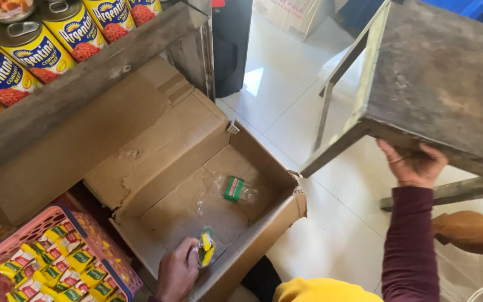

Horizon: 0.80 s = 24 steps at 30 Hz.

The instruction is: The person sorts and packs small yellow packets of food flavoring from a pink plastic basket into cardboard boxes by hand, then moves the boxes and baskets around on shelves.

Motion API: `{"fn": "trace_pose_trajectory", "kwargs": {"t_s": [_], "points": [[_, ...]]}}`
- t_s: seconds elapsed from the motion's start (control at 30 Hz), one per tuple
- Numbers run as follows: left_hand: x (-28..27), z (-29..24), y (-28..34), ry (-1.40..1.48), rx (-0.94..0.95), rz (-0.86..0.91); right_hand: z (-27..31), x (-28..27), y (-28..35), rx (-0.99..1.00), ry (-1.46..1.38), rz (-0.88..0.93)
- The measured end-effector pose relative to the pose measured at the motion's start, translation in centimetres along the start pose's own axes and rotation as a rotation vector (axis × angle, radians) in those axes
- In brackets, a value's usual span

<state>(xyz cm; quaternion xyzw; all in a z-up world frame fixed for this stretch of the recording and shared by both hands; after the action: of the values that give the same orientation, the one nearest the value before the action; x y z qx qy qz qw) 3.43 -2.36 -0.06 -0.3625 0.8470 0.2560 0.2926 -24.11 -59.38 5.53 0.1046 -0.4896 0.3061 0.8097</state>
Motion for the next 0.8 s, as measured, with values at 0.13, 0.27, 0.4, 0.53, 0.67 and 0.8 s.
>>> {"fn": "trace_pose_trajectory", "kwargs": {"t_s": [0.13,0.27,0.4,0.53,0.67,0.8], "points": [[-0.6,-0.6,0.1,0.032,0.092,-0.023,2.3,4.4,2.4,-0.037,0.156,0.046],[0.4,-1.2,-0.4,-0.022,0.059,0.025,10.4,-1.8,3.4,-0.208,-0.071,0.036],[1.4,-2.7,0.6,0.019,0.084,0.078,11.1,-4.6,4.8,-0.302,-0.378,-0.017],[2.4,-2.9,0.8,-0.114,0.010,0.206,7.3,0.9,9.0,-0.399,-0.624,-0.071],[2.6,-2.9,0.9,-0.072,0.102,0.167,7.8,-2.0,12.4,-0.509,-0.482,-0.104],[1.8,-3.8,1.1,-0.078,0.141,0.143,6.2,1.9,14.1,-0.456,-0.568,-0.150]]}}
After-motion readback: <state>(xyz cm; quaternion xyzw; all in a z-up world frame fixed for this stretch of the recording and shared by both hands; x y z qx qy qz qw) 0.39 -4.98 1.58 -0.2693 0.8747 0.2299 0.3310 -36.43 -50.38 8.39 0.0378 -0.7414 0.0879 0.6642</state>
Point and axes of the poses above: each hand's wrist, its own y-axis away from the middle knuckle, its own x-axis out of the palm, z = x × y, the point moved 4 cm from there along -y, towards the middle knuckle, and after that the axes turned 4 degrees about z, right-handed, at the moved point
